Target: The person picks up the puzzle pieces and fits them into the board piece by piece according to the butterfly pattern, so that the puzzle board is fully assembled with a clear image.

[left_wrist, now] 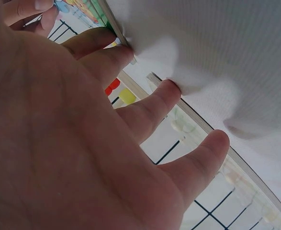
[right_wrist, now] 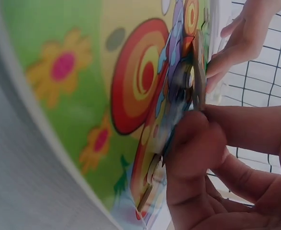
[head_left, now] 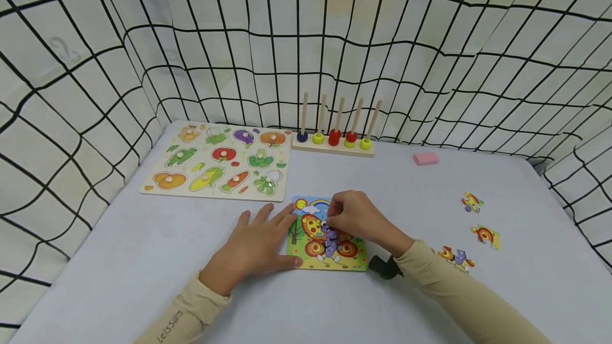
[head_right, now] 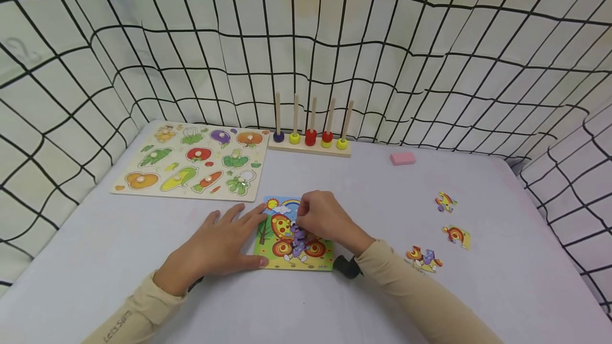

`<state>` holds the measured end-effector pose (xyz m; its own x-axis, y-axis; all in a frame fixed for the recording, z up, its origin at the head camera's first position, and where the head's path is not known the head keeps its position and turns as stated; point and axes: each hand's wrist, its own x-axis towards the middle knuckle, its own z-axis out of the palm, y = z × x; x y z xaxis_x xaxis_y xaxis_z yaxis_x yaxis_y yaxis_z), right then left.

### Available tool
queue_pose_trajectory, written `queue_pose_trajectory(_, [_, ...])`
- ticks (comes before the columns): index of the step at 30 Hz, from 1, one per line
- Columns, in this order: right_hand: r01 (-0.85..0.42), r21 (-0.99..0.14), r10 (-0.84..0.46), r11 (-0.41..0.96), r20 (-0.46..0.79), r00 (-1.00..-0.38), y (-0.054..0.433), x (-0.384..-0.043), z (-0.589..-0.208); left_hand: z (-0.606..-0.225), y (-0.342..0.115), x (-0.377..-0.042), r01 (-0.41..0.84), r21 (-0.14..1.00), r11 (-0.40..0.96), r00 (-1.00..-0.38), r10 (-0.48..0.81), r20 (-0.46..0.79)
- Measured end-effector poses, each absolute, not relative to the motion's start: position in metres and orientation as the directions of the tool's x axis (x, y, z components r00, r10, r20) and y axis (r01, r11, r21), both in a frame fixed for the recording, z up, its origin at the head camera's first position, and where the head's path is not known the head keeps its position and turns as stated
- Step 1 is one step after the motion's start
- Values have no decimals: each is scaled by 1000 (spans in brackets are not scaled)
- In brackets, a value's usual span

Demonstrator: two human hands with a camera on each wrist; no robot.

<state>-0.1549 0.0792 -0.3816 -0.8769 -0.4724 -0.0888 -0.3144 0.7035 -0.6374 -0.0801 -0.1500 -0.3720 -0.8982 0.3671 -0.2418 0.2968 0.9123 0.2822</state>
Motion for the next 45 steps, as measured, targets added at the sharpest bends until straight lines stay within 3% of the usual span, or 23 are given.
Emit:
queue_pose_trajectory(27, [-338,-535,-451,774,-91,-888,70,-150,-383,-373,-150,-81,308,270,912,-895,374,-242])
queue_pose_trajectory(38, [-343,-630,-486,697,-63,-872,92,-150,-385,-373,-148,-82,305,273,912,-892,374,-253])
queue_pose_trajectory(45, [-325,-653,-451,684,-28,-892,121,-149,-380,-372,-149,-81,299,278,913,-893,370,-257])
